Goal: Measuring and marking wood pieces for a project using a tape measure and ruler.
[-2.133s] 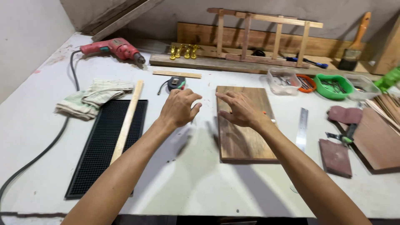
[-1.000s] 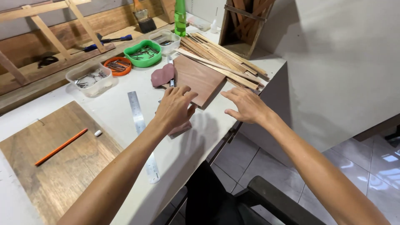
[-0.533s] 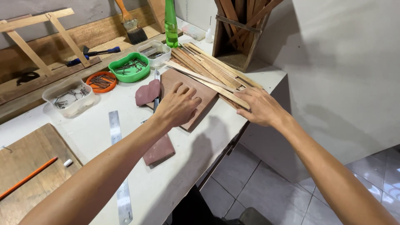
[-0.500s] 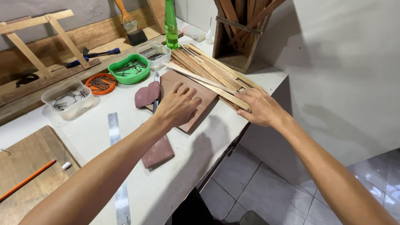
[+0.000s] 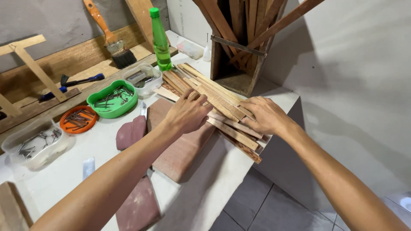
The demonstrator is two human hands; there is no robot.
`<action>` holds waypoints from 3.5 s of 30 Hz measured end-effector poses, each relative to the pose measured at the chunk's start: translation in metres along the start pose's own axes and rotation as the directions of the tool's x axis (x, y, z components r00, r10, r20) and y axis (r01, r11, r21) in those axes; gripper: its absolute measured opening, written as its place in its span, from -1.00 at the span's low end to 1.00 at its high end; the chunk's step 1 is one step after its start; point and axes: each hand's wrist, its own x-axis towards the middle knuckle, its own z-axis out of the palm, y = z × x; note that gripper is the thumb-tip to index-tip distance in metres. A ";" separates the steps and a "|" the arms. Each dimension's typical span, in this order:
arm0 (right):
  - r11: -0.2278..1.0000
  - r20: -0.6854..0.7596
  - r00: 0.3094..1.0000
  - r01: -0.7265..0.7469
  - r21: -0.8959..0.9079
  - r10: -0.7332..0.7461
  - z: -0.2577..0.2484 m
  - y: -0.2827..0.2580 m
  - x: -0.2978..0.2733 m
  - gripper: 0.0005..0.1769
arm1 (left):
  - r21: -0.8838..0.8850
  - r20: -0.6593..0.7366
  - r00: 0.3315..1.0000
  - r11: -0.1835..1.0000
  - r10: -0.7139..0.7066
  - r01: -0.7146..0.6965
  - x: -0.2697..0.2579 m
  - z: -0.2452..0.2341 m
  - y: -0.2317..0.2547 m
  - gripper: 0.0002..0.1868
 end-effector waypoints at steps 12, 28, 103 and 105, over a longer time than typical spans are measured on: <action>0.975 0.076 0.979 -0.195 0.106 0.188 0.040 0.067 0.049 -0.32 | -0.156 0.095 0.995 0.987 -0.017 0.032 0.115 0.080 -0.032 -0.63; 0.960 0.063 0.974 -0.226 0.167 0.219 0.113 0.098 0.077 -0.66 | -0.368 0.030 0.991 0.920 -0.131 0.133 0.125 0.172 -0.051 -0.59; 0.407 -0.658 0.134 0.869 -0.282 -0.741 0.010 -0.549 0.043 -0.75 | 0.053 -0.471 0.591 0.648 -0.655 0.760 -0.536 -0.204 0.016 -0.72; 0.340 -0.677 0.063 0.897 -0.284 -0.734 0.017 -0.569 0.043 -0.70 | 0.026 -0.430 0.533 0.580 -0.729 0.814 -0.559 -0.204 0.017 -0.70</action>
